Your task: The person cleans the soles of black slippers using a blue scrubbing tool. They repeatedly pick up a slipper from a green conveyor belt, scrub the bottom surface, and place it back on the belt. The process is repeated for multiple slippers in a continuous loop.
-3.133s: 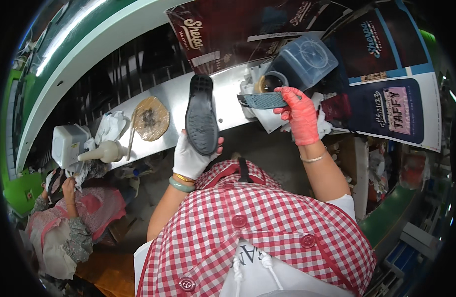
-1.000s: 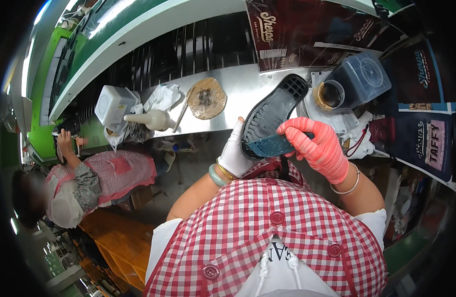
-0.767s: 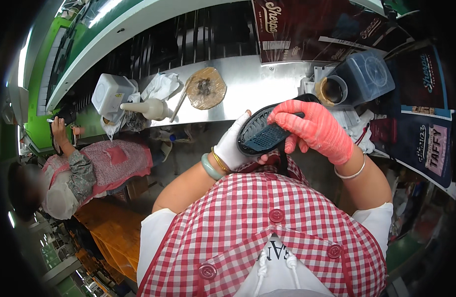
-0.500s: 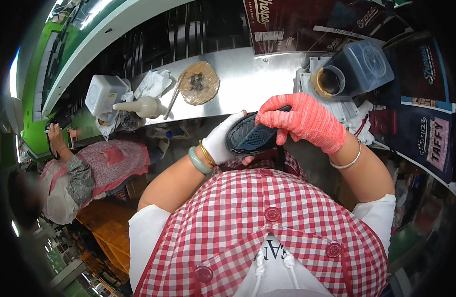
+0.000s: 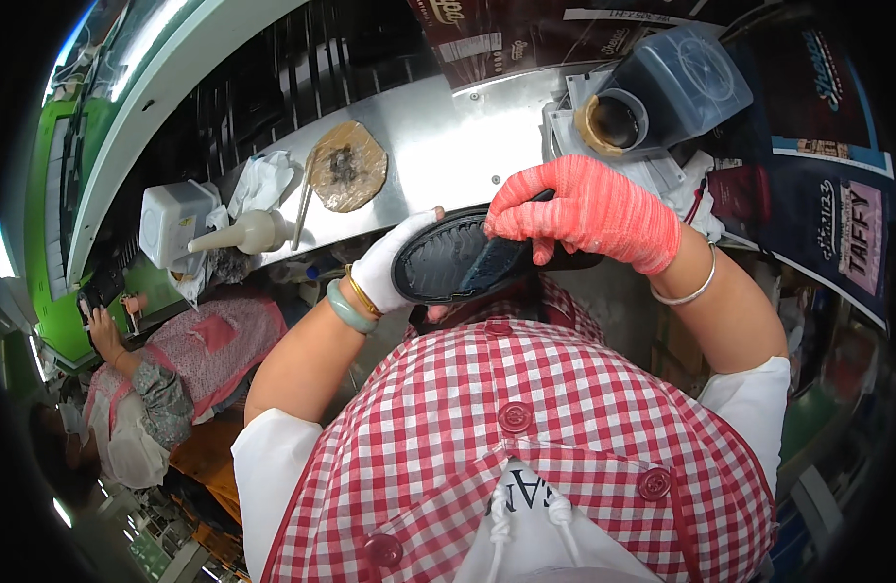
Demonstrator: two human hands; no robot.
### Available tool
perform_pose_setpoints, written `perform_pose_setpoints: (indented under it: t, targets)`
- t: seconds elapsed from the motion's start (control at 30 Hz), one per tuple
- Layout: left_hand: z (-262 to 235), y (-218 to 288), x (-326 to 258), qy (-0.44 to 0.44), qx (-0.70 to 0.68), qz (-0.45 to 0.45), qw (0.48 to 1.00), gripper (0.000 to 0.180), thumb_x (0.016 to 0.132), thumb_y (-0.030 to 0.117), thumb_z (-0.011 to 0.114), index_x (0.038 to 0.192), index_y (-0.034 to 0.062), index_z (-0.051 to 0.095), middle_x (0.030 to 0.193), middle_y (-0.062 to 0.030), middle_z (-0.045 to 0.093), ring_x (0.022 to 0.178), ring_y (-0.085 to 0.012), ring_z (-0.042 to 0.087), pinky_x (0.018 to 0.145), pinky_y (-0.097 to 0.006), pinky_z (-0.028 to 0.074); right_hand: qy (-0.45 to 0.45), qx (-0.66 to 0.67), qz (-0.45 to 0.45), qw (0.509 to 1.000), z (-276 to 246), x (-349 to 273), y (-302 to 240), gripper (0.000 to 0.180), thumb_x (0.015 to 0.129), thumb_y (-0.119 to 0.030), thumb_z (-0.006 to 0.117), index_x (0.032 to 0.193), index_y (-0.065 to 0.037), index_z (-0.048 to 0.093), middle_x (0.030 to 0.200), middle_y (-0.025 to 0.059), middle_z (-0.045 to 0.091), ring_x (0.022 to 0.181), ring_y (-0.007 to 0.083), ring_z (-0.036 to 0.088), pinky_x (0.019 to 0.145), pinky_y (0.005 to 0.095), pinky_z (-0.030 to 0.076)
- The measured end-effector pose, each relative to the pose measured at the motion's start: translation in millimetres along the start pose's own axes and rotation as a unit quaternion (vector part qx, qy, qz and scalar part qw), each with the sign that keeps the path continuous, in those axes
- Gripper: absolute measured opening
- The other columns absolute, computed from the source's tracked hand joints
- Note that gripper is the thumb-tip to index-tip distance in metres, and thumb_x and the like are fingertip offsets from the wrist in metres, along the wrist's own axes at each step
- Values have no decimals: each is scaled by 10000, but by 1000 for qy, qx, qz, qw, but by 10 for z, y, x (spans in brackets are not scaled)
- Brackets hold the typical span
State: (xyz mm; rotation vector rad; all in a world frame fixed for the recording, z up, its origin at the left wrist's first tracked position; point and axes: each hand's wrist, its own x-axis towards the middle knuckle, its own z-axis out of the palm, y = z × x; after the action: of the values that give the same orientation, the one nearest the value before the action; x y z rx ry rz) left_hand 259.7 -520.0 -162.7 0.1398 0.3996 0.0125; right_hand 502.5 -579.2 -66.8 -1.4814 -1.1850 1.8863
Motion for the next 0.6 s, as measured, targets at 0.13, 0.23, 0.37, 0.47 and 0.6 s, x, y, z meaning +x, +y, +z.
perform_pose_setpoints:
  t: [0.13, 0.23, 0.37, 0.47, 0.6]
  targets:
    - [185, 48, 43, 129, -9, -17, 991, 441, 972, 368, 310, 1182, 42, 521, 1013, -136, 650, 822, -220, 641, 755, -324, 519, 8, -31, 10, 999, -61, -45, -88, 204, 805, -222, 617, 917, -65, 684, 802, 9, 654, 580, 73, 569, 520, 197, 421]
    - [66, 106, 42, 54, -9, -51, 997, 500, 953, 404, 323, 1203, 13, 507, 1033, -151, 631, 798, -229, 633, 658, -332, 525, 14, -59, -1, 998, -109, -68, -87, 196, 802, -214, 627, 907, -60, 687, 770, 11, 649, 582, 82, 569, 561, 216, 446]
    - [159, 134, 73, 204, -10, -46, 978, 545, 939, 439, 320, 1170, -10, 522, 939, -186, 642, 578, -280, 587, 468, -365, 472, 21, -80, -14, 996, -180, -120, -90, 225, 792, -251, 636, 909, -63, 678, 701, 44, 624, 555, 102, 572, 569, 252, 457]
    - [295, 148, 144, 328, -19, -29, 944, 595, 915, 483, 335, 1164, -23, 523, 869, -220, 648, 385, -318, 537, 322, -390, 431, 32, -85, -14, 996, -219, -170, -95, 226, 791, -255, 635, 907, -67, 680, 707, 43, 628, 564, 105, 577, 568, 251, 457]
    - [102, 186, 18, 177, 58, -52, 981, 617, 900, 498, 350, 1163, -32, 525, 861, -226, 648, 403, -325, 554, 324, -385, 441, 49, -85, -5, 995, -280, -260, -89, 199, 803, -207, 627, 908, -47, 681, 755, 35, 647, 602, 102, 579, 590, 236, 466]
